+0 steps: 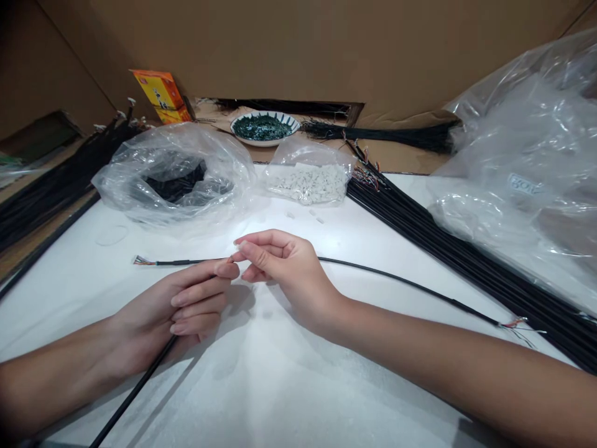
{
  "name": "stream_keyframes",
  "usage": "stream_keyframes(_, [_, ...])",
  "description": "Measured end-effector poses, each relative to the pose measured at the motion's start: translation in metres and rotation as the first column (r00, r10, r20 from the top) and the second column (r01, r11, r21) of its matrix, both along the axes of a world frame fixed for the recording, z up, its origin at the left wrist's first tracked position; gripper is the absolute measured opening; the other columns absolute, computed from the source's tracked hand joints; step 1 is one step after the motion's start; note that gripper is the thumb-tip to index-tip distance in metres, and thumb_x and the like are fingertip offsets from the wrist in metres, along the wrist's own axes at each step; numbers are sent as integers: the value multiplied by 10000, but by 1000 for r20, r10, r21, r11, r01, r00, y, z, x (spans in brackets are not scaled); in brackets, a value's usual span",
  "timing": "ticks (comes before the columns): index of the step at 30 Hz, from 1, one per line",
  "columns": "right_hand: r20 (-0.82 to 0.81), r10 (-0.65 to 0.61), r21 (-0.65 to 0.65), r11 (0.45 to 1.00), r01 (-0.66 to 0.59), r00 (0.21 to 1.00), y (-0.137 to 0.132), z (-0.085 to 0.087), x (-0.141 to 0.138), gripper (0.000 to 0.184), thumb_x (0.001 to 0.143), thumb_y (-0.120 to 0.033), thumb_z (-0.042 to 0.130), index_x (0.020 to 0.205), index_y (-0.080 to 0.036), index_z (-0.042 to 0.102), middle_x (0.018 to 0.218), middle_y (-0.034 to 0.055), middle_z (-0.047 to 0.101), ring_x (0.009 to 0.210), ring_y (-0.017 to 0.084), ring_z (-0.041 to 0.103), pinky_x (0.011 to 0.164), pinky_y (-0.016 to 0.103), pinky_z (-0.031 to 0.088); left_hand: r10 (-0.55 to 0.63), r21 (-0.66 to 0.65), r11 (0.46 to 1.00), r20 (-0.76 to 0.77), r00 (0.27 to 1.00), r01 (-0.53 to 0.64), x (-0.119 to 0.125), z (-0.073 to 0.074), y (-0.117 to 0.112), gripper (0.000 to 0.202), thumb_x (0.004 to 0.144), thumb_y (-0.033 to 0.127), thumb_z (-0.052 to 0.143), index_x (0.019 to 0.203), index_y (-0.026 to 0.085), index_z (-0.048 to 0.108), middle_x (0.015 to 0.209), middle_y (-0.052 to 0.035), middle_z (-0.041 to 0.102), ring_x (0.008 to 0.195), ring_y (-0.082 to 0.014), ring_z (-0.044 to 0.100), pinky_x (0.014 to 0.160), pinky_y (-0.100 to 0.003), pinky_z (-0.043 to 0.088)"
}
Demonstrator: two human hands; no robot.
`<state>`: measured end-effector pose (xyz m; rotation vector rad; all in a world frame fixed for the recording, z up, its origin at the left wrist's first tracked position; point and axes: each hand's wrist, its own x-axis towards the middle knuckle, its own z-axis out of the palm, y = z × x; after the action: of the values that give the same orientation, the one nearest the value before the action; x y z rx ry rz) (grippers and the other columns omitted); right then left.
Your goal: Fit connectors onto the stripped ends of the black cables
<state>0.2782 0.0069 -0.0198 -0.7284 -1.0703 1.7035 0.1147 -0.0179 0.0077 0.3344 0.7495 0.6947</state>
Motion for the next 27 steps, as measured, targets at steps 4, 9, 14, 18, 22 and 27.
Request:
stream_keyframes(4, [0, 13, 8, 1000, -13, 1000, -1, 0, 1, 134, 794, -267, 705, 890, -176, 686, 838, 0, 717, 627, 26, 621, 624, 113, 502, 18, -28, 999, 54, 998, -17, -1, -2, 1, 231, 857, 138, 481, 633, 122, 534, 428, 88, 177, 354, -32, 133, 317, -139, 191])
stream_keyframes(9, [38, -10, 36, 999, 8, 999, -2, 2, 3, 117, 788, -265, 707, 853, -170, 685, 794, 3, 711, 613, 33, 610, 613, 122, 495, 15, -31, 999, 105, 994, -11, -2, -3, 0, 208, 854, 126, 493, 649, 124, 527, 424, 90, 190, 349, -31, 147, 314, -140, 200])
stream_keyframes(14, [36, 39, 62, 997, -41, 999, -3, 4, 1, 99, 803, -267, 685, 811, -168, 682, 755, -6, 688, 606, 46, 599, 608, 149, 495, 18, -48, 999, 118, 993, -12, -1, -3, 1, 199, 841, 116, 510, 643, 125, 514, 422, 91, 187, 347, -27, 145, 314, -138, 199])
stream_keyframes(18, [31, 68, 58, 996, -70, 997, -3, 4, -1, 101, 811, -262, 675, 807, -160, 679, 755, 0, 683, 601, 51, 597, 605, 161, 495, 3, -38, 999, 130, 992, 2, -1, -3, 1, 212, 848, 112, 494, 638, 123, 518, 420, 91, 185, 349, -26, 125, 311, -137, 193])
stream_keyframes(22, [31, 77, 62, 995, -79, 997, -4, 4, -1, 105, 820, -260, 667, 807, -156, 674, 756, -3, 678, 595, 45, 590, 598, 153, 491, 1, -31, 1000, 129, 992, 3, -1, -2, 0, 213, 843, 115, 503, 631, 119, 522, 425, 91, 181, 359, -27, 109, 316, -139, 191])
stream_keyframes(27, [38, 89, 55, 994, -91, 995, -3, 4, -1, 121, 823, -262, 664, 790, -146, 678, 746, -4, 672, 587, 41, 587, 591, 146, 484, 0, -25, 1000, 114, 994, 3, -1, -2, 1, 229, 833, 115, 510, 603, 120, 512, 427, 89, 169, 364, -30, 100, 323, -144, 197])
